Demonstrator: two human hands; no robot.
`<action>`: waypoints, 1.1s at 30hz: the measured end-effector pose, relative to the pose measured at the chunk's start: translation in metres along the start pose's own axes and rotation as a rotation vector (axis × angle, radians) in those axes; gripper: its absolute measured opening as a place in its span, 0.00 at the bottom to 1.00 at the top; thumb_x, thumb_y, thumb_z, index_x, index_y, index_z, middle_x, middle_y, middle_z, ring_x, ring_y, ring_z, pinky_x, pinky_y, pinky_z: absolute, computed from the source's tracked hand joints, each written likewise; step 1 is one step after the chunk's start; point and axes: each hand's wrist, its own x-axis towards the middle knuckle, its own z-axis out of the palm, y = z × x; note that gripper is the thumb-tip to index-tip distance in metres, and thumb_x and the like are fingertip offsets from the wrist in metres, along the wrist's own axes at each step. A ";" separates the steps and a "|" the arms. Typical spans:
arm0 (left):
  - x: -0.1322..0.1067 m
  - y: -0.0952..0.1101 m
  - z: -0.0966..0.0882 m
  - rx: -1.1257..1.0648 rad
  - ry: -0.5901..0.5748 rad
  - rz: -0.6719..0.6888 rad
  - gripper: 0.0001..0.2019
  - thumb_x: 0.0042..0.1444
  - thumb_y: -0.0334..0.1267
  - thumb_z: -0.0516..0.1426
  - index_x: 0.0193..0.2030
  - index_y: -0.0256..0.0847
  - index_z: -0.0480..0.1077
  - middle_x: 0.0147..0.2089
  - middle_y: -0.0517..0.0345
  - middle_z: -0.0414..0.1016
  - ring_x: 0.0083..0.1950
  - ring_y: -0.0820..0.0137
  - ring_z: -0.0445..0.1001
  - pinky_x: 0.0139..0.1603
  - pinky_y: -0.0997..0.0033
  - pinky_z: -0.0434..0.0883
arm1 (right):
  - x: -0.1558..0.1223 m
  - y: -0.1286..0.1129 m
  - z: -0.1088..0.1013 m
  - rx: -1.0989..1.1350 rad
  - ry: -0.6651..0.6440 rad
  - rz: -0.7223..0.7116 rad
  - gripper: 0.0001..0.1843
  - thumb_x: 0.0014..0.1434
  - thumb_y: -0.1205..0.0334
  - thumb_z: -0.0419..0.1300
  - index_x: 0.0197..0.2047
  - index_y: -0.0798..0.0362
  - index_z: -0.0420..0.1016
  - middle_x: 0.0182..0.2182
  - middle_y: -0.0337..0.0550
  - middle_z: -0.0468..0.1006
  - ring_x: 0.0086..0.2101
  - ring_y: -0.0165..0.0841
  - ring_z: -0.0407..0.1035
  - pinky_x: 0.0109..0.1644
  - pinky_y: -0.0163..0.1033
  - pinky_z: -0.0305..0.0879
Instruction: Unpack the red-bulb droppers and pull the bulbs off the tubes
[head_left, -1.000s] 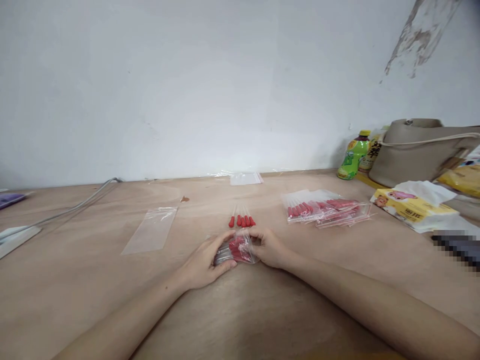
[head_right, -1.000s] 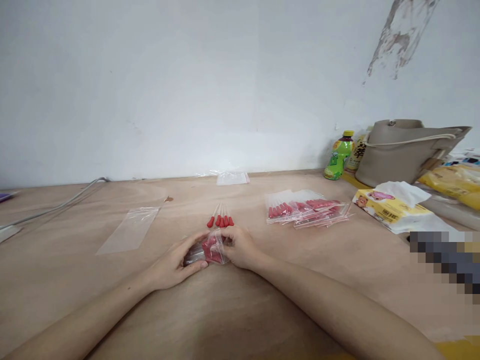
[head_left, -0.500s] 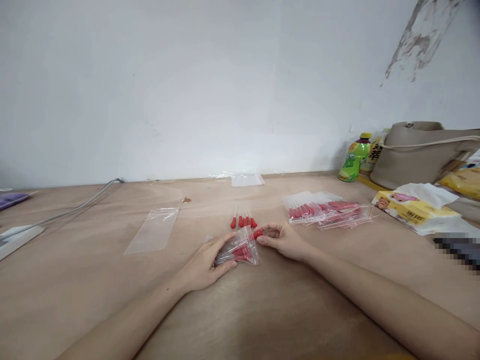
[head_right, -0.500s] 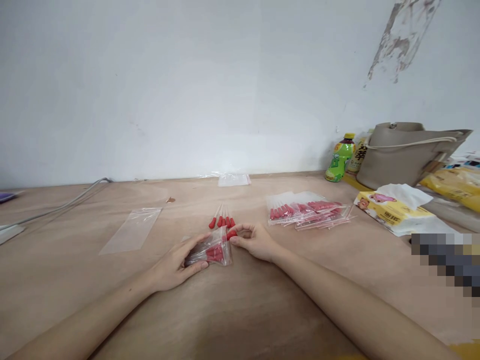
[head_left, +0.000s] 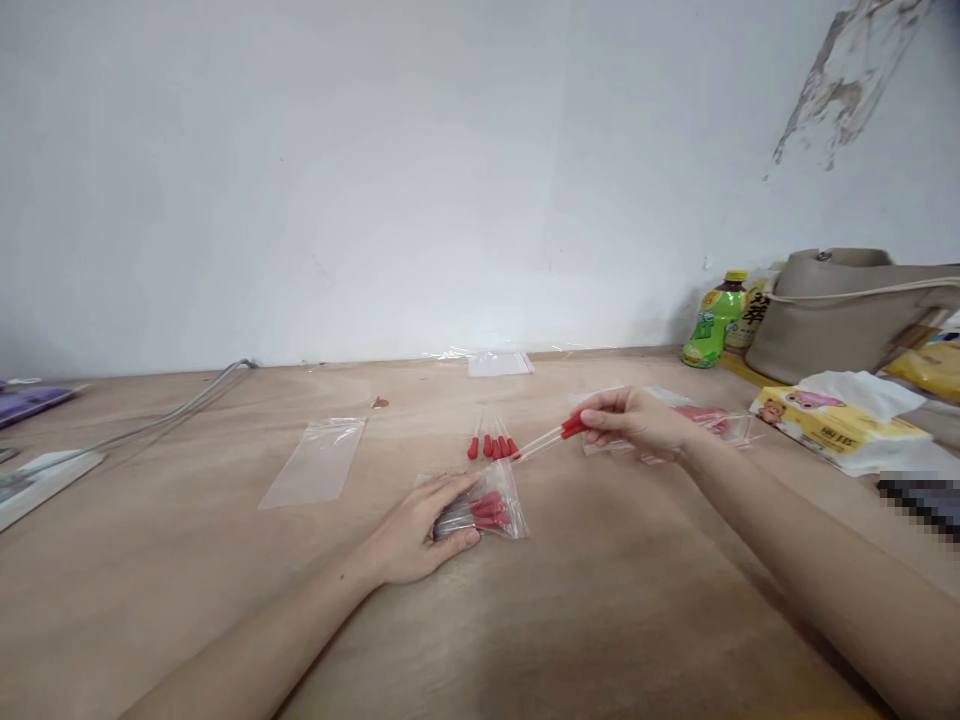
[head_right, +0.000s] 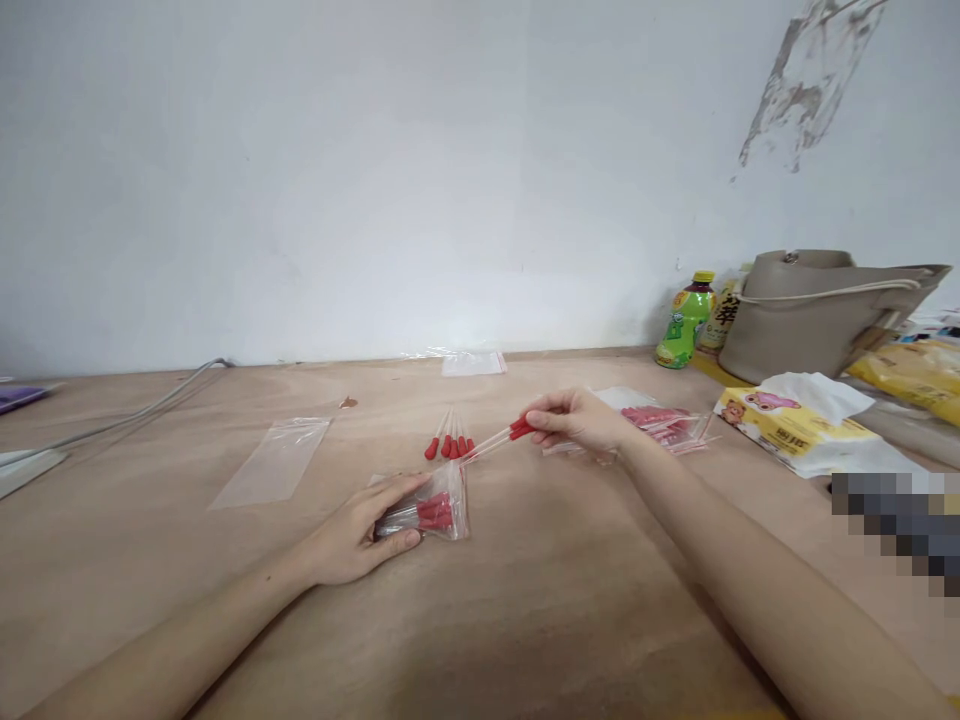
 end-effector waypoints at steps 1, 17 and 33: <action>0.000 0.000 0.000 0.014 -0.013 0.003 0.27 0.56 0.45 0.52 0.62 0.45 0.51 0.61 0.52 0.58 0.60 0.62 0.58 0.59 0.56 0.58 | 0.000 -0.003 -0.005 -0.003 0.081 -0.024 0.16 0.42 0.55 0.67 0.33 0.56 0.75 0.31 0.45 0.79 0.24 0.26 0.70 0.30 0.33 0.70; 0.002 0.002 -0.002 0.213 -0.202 -0.023 0.25 0.61 0.50 0.41 0.64 0.48 0.44 0.67 0.54 0.41 0.67 0.63 0.40 0.64 0.48 0.41 | 0.032 0.074 0.064 -0.870 0.309 -0.669 0.13 0.58 0.61 0.52 0.44 0.48 0.74 0.41 0.46 0.74 0.41 0.36 0.69 0.47 0.43 0.66; 0.002 0.001 0.000 0.205 -0.178 -0.040 0.28 0.59 0.52 0.45 0.64 0.48 0.46 0.67 0.52 0.42 0.67 0.61 0.42 0.63 0.48 0.44 | 0.026 0.070 0.067 -0.888 0.275 -0.644 0.14 0.55 0.55 0.57 0.43 0.52 0.73 0.37 0.47 0.73 0.36 0.34 0.68 0.41 0.39 0.64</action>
